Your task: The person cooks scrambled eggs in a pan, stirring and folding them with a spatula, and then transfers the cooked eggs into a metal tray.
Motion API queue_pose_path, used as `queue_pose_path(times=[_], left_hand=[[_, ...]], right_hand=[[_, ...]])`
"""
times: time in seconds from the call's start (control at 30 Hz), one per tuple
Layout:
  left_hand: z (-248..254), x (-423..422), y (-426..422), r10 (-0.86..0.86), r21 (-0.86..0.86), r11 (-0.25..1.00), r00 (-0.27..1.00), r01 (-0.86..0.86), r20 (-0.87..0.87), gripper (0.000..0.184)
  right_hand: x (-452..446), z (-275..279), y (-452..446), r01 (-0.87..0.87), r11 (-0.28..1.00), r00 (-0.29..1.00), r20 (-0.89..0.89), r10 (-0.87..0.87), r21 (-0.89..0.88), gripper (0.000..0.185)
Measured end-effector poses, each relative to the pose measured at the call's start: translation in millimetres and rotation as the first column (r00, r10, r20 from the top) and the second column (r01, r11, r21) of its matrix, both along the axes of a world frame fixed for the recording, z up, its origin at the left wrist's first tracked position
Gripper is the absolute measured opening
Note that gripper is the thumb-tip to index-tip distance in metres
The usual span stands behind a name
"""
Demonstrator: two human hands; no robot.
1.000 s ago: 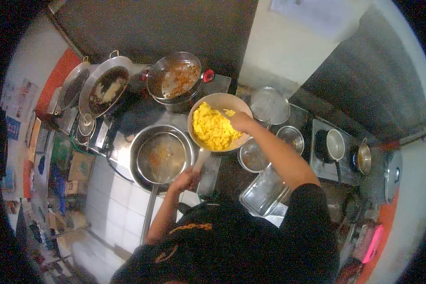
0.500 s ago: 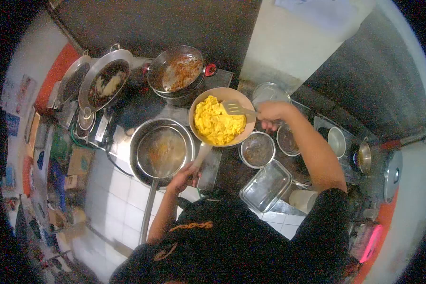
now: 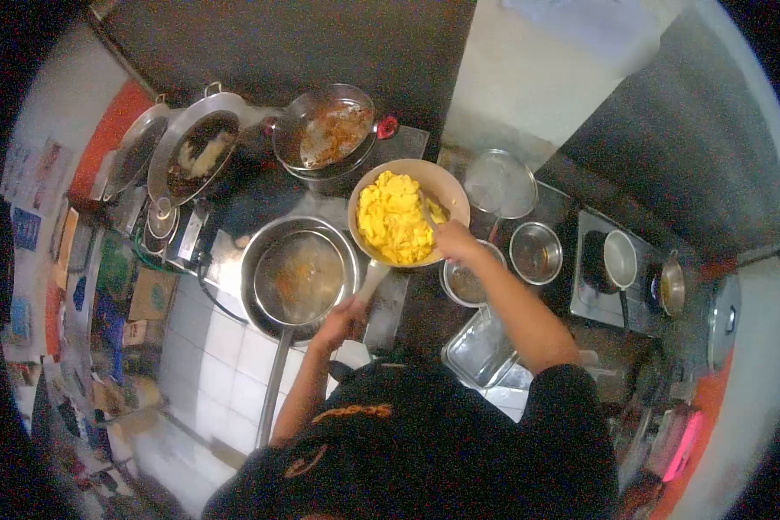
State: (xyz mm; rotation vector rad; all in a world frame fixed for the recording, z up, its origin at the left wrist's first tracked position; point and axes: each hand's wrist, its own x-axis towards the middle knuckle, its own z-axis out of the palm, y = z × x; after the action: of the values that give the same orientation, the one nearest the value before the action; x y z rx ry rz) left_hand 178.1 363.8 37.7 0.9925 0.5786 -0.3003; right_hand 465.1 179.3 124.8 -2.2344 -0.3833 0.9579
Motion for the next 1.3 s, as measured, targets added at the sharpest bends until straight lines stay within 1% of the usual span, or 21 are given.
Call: queue_pose_path(times=[0.03, 0.07, 0.1, 0.13, 0.17, 0.23, 0.33, 0.43, 0.53, 0.63, 0.73, 0.83, 0.9, 0.97, 1.0, 1.03, 1.07, 1.1, 1.2, 1.23, 1.3], left_hand=[[0.3, 1.0, 0.0, 0.008, -0.011, 1.000, 1.000, -0.008, -0.003, 0.041], [1.2, 1.4, -0.7, 0.006, -0.003, 1.000, 1.000, -0.006, -0.015, 0.041], [6.1, 2.1, -1.9, 0.004, 0.007, 1.000, 1.000, -0.003, -0.025, 0.040], [8.9, 3.6, -2.2, 0.003, 0.017, 1.000, 0.999, -0.002, -0.035, 0.040], [7.8, 4.6, -2.0, 0.001, 0.015, 1.000, 1.000, 0.000, -0.031, 0.039], [3.2, 3.0, -1.3, 0.001, 0.014, 1.000, 1.000, -0.001, -0.026, 0.038], [16.6, 3.3, -0.4, 0.009, -0.020, 1.000, 0.999, -0.009, -0.045, 0.039], [25.6, 5.1, -1.7, 0.003, -0.009, 1.000, 1.000, -0.003, -0.013, 0.039], [13.9, 3.5, -2.5, 0.017, -0.004, 1.000, 1.000, -0.017, -0.013, 0.037], [13.6, 4.5, -3.2, -0.005, 0.012, 1.000, 1.000, 0.005, -0.018, 0.034], [7.7, 2.4, -3.2, 0.019, -0.016, 1.000, 1.000, -0.019, 0.006, 0.032], [15.7, 1.4, -6.4, 0.027, 0.041, 0.999, 1.000, -0.027, -0.009, 0.033], [15.2, 2.0, -7.1, 0.014, 0.086, 0.996, 1.000, -0.012, -0.020, 0.035], [15.5, 4.0, -7.9, 0.015, 0.094, 0.996, 1.000, -0.012, -0.025, 0.037], [17.7, 3.1, -8.5, 0.021, 0.082, 0.996, 0.999, -0.019, -0.027, 0.038], [19.6, 2.1, -9.2, 0.030, 0.070, 0.997, 0.999, -0.027, -0.029, 0.039], [20.9, 1.1, -10.5, 0.037, 0.076, 0.996, 0.999, -0.036, -0.017, 0.040], [22.4, 1.7, -10.7, 0.044, 0.086, 0.995, 0.999, -0.044, -0.003, 0.041], [16.6, 3.0, -10.2, 0.049, 0.142, 0.988, 0.998, -0.052, 0.026, 0.044], [17.5, 4.2, -9.5, 0.049, 0.167, 0.985, 0.998, -0.053, 0.032, 0.045], [25.1, 4.0, -6.3, 0.032, 0.099, 0.995, 0.999, -0.033, 0.012, 0.045]], right_hand=[[-10.5, -5.7, -2.4, -0.115, 0.993, 0.975, 0.188, 0.118, -0.028, 0.019], [-21.0, -11.2, -4.7, -0.200, 0.976, 0.899, 0.378, 0.219, -0.088, 0.020], [-35.4, -20.0, -8.8, -0.209, 0.973, 0.827, 0.512, 0.231, -0.102, 0.022], [-51.1, -17.1, -8.0, -0.217, 0.969, 0.735, 0.634, 0.241, -0.117, 0.025], [-66.1, -12.8, -7.8, -0.179, 0.968, 0.789, 0.562, 0.247, -0.174, 0.028], [-101.2, 33.9, -2.2, -0.120, 0.949, 0.883, 0.406, 0.236, -0.290, 0.036], [-116.5, 53.9, -1.8, -0.216, 0.911, 0.864, 0.366, 0.346, -0.352, 0.044], [-128.9, 82.5, -8.1, -0.238, 0.908, 0.880, 0.318, 0.352, -0.346, 0.043], [-139.4, 67.6, -14.2, -0.296, 0.853, 0.843, 0.302, 0.445, -0.430, 0.043], [-122.7, 29.8, -4.0, -0.268, 0.889, 0.876, 0.290, 0.385, -0.371, 0.047], [-92.7, -13.3, 12.5, -0.140, 0.962, 0.858, 0.456, 0.235, -0.232, 0.047], [-38.3, -23.2, 24.6, -0.222, 0.937, 0.828, 0.455, 0.328, -0.271, 0.062], [3.7, -27.6, 17.1, -0.370, 0.872, 0.716, 0.500, 0.488, -0.321, 0.061], [55.2, -29.5, 1.0, -0.463, 0.806, 0.673, 0.445, 0.591, -0.369, 0.047], [51.6, 15.9, -3.4, -0.430, 0.852, 0.796, 0.321, 0.513, -0.298, 0.036], [42.4, 80.1, -6.7, -0.381, 0.894, 0.888, 0.178, 0.425, -0.235, 0.028], [46.8, 105.1, -12.5, -0.382, 0.889, 0.907, 0.083, 0.414, -0.253, 0.020], [55.7, 119.9, -18.5, -0.384, 0.883, 0.918, -0.010, 0.397, -0.270, 0.016], [77.2, 134.0, -22.0, -0.236, 0.942, 0.971, -0.080, 0.224, -0.237, 0.014], [91.2, 123.2, -21.2, -0.183, 0.960, 0.982, -0.091, 0.166, -0.214, 0.013], [124.6, 72.5, -11.2, -0.069, 0.984, 0.991, -0.128, 0.048, -0.164, 0.012]])
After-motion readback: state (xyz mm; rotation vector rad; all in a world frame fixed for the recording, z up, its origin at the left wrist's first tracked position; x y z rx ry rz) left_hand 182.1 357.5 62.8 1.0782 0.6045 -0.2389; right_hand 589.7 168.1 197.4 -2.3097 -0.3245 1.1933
